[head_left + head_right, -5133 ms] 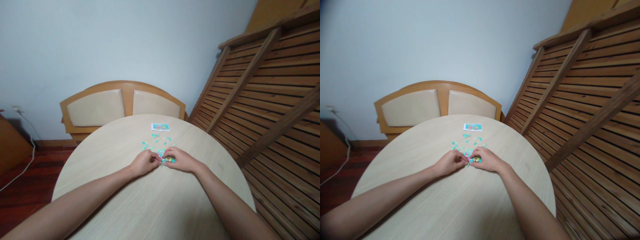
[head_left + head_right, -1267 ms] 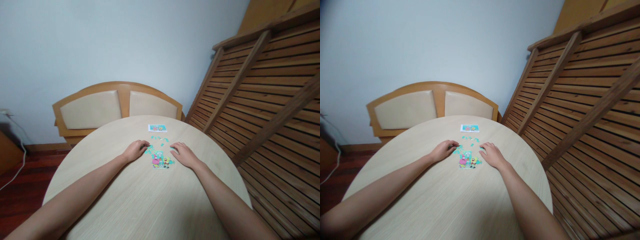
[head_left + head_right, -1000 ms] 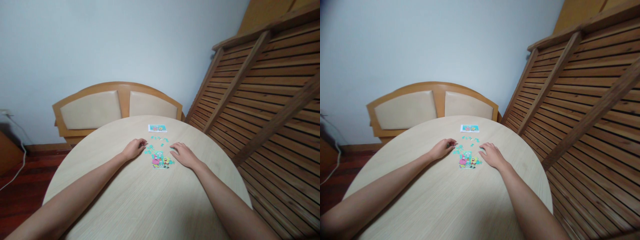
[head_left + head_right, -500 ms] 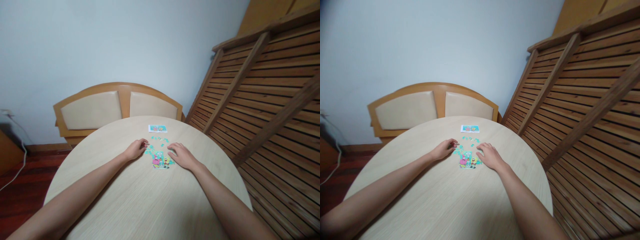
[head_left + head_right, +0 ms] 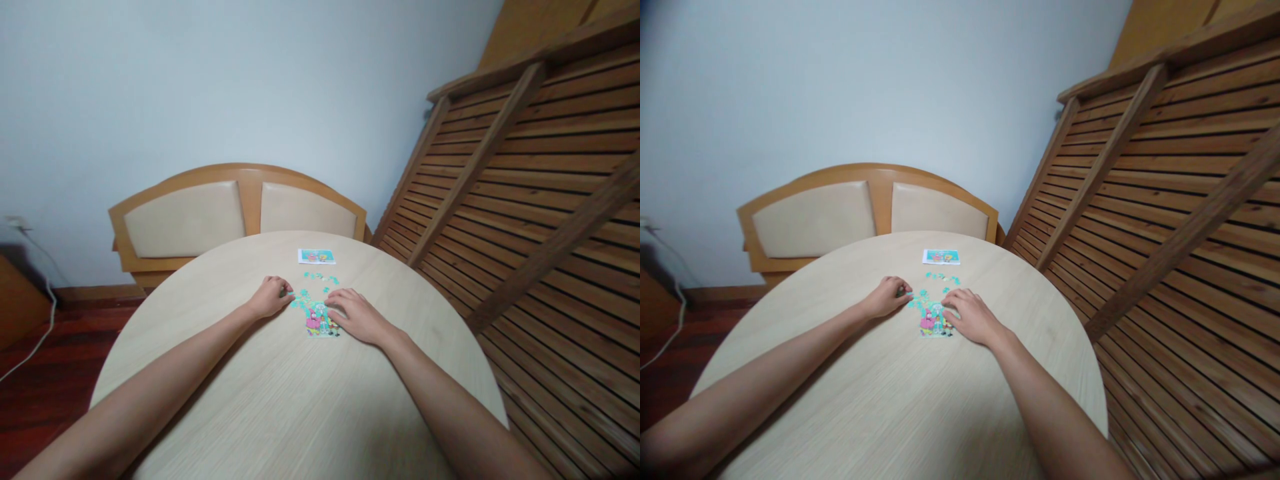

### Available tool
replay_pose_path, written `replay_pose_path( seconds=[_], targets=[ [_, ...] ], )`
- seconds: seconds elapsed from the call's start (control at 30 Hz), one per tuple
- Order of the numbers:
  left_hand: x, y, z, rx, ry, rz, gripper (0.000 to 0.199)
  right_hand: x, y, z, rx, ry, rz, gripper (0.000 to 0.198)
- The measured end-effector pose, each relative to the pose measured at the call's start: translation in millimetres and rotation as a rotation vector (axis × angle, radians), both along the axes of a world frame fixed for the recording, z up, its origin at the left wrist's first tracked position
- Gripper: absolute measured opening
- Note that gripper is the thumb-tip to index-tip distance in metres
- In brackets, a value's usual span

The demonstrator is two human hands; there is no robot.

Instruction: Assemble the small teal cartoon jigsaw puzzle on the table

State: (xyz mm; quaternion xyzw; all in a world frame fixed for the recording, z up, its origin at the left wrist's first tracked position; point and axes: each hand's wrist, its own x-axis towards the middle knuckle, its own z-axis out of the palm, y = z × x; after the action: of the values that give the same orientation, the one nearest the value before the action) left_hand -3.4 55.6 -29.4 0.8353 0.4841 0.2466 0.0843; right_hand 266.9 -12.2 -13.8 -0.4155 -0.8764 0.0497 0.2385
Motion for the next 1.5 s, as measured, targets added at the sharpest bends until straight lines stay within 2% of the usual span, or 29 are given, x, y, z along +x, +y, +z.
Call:
replay_pose_path(
  seconds=[0.4, 0.63, 0.8, 1.03, 1.5],
  targets=[
    [1, -8, 8.0, 0.004, -0.049, -0.087, 0.02, -2, -8, 8, -0.048, -0.047, 0.142, 0.031],
    [11, -26, 16.3, -0.226, -0.278, -0.168, 0.022, 0, -7, 9, -0.069, -0.06, 0.137, 0.029],
    [22, -39, 8.1, -0.389, -0.292, -0.202, 0.022, 1, -8, 12, -0.071, -0.043, 0.141, 0.026],
    [25, -41, -0.6, -0.365, -0.209, -0.159, 0.027, 2, -9, 13, -0.066, -0.049, 0.158, 0.026],
    [32, -57, 15.0, -0.332, -0.045, -0.101, 0.022, 3, -9, 14, -0.081, -0.06, 0.187, 0.031]
  ],
)
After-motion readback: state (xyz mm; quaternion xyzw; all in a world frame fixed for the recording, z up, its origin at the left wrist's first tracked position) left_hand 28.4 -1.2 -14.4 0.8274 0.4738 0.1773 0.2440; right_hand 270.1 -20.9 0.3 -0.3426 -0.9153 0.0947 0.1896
